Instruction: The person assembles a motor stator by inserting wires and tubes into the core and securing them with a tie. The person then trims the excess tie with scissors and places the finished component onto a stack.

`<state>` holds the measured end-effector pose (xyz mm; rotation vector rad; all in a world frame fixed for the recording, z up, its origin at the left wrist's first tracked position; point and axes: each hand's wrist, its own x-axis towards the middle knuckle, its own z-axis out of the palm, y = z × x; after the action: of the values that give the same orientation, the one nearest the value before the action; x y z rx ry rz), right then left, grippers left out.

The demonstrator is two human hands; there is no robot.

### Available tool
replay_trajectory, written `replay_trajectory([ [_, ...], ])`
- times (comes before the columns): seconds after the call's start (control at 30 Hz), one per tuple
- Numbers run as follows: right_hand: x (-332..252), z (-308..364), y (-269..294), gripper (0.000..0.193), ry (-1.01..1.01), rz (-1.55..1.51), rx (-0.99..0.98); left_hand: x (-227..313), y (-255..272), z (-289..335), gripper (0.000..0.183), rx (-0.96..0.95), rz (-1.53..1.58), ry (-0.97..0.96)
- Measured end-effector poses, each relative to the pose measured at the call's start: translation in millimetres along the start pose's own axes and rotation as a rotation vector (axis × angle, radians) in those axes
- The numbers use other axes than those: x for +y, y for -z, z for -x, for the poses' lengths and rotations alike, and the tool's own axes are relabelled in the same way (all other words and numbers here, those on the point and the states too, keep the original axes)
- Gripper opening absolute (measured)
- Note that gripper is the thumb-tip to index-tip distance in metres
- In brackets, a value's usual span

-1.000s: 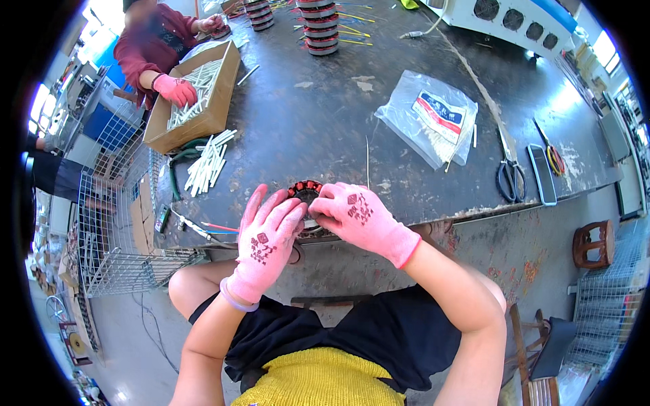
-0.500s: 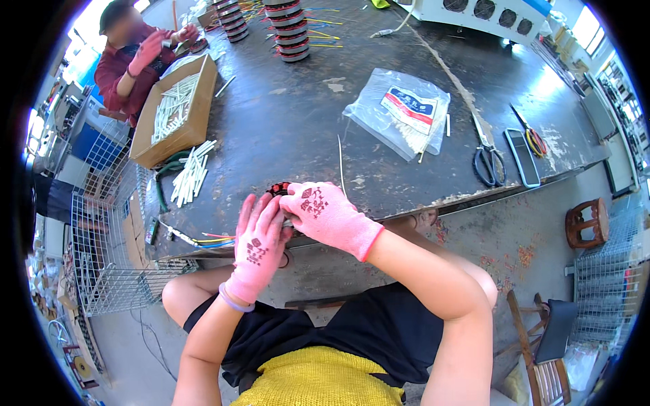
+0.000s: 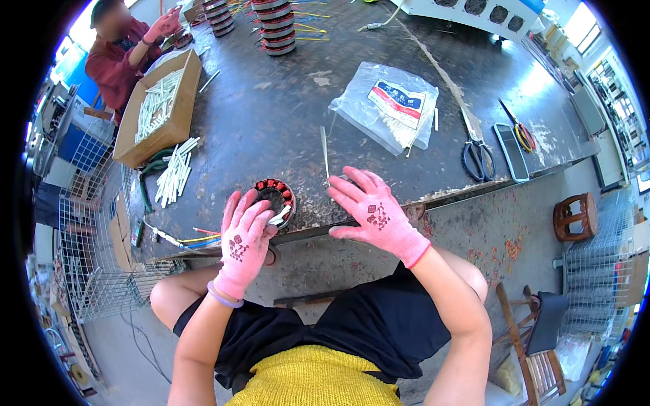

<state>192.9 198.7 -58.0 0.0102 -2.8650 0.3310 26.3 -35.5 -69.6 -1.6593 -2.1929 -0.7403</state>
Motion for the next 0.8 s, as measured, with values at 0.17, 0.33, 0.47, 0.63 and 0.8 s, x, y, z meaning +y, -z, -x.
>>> replay_trajectory([
  [0.17, 2.4, -1.9, -10.1, 0.068, 0.064, -0.015, 0.014, -3.0, -1.6, 2.7, 0.036, 0.014, 0.017, -0.004],
  [0.33, 9.4, -6.9, -16.2, 0.073, 0.093, -0.051, 0.033, -2.8, -0.2, 1.8, 0.035, 0.000, 0.028, -0.006],
  [0.47, 13.3, -14.1, -12.0, 0.075, 0.110, -0.083, 0.021, -1.7, 0.3, 1.2, 0.035, -0.001, 0.030, -0.003],
  [0.63, 17.3, -16.0, -10.7, 0.077, 0.162, -0.065, -0.011, -1.0, -0.1, 0.3, 0.034, -0.003, 0.033, 0.005],
  [0.8, 18.4, -12.1, -12.2, 0.076, 0.198, -0.065, 0.001, -0.7, 0.6, 0.0, 0.034, -0.007, 0.026, 0.007],
])
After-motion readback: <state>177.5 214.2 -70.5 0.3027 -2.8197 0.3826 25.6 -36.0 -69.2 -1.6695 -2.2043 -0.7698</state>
